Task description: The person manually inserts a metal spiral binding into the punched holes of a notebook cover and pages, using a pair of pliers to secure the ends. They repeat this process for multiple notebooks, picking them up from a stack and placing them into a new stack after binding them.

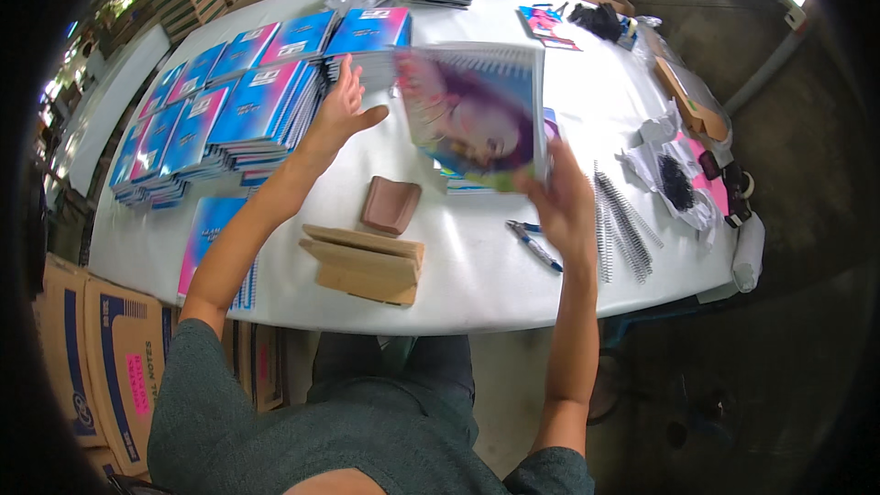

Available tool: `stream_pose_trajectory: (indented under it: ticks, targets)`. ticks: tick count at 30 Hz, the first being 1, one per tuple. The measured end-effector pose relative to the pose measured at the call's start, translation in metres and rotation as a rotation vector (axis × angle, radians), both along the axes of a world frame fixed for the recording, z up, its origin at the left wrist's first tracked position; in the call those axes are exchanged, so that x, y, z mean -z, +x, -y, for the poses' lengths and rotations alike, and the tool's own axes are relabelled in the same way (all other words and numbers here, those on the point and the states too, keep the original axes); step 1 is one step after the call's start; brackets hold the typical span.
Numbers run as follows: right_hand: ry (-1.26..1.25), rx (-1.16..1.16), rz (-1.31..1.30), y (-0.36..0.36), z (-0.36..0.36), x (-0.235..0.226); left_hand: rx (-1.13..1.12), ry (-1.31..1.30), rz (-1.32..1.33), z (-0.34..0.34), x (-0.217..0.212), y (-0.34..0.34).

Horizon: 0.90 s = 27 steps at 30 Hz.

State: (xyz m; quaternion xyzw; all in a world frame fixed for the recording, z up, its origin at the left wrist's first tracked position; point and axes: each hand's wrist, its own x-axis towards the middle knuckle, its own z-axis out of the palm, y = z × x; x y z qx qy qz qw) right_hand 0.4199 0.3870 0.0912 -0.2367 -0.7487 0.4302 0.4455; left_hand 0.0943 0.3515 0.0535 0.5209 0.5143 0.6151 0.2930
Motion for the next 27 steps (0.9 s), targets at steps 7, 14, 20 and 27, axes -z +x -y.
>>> stream_pose_trajectory:
  ticks: [7,14,20,27]
  targets:
    - [-0.033,-0.26,-0.276,-0.026,0.082,0.065,0.44,-0.077,-0.019,0.117,0.016,-0.036]
    - [-0.254,-0.003,-0.084,-0.02,0.092,0.154,0.32,-0.117,-0.105,0.162,0.014,-0.005]
    - [-0.218,-0.049,-0.023,-0.026,0.106,0.12,0.06,-0.156,0.138,0.188,0.045,-0.007]
    - [-0.098,-0.084,0.102,-0.049,0.126,0.111,-0.045,-0.212,0.294,0.184,0.106,0.041]
